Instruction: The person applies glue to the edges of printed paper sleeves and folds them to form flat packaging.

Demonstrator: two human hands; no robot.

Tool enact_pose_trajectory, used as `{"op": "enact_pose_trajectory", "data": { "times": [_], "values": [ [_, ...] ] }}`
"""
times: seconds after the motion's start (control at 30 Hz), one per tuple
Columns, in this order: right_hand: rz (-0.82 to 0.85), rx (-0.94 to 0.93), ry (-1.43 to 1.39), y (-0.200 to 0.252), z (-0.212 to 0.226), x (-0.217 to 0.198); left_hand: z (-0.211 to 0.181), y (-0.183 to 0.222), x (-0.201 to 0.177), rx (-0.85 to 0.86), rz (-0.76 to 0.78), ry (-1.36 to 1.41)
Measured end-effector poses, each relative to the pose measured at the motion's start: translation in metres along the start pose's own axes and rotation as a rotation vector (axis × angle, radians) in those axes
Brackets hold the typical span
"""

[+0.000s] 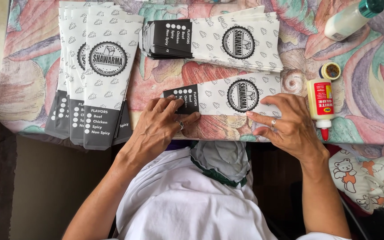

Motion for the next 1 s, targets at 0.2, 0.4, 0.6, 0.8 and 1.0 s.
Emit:
{"op": "enact_pose_trajectory", "data": {
  "times": [0.2, 0.4, 0.6, 0.8, 1.0],
  "values": [
    [-0.227, -0.031, -0.315, -0.025, -0.016, 0.051, -0.002, 0.001, 0.004, -0.050, -0.081, 0.078],
    [0.009, -0.004, -0.282, -0.058, 0.006, 0.056, 0.001, 0.004, 0.009, -0.072, -0.071, 0.109],
    [0.320, 0.234, -0.134, -0.031, -0.017, 0.056, -0.003, -0.004, -0.003, -0.189, -0.178, 0.179],
    [0.354, 0.238, -0.118, -0.031, -0.016, 0.058, -0.045, -0.064, -0.002, -0.191, -0.353, 0.253],
    [0.382, 0.266, -0.147, -0.025, -0.024, 0.067, -0.051, -0.066, 0.038, -0.467, 0.048, 0.244]
  ]
}}
Point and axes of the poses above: each hand's wrist, its own y-axis away from the middle knuckle, its own x-axis out of the palm, z = x × y, the point moved 6 cm from there along -y, towards the middle knuckle, and after that the axes turned 5 degrees about z, right-handed, at the moved point
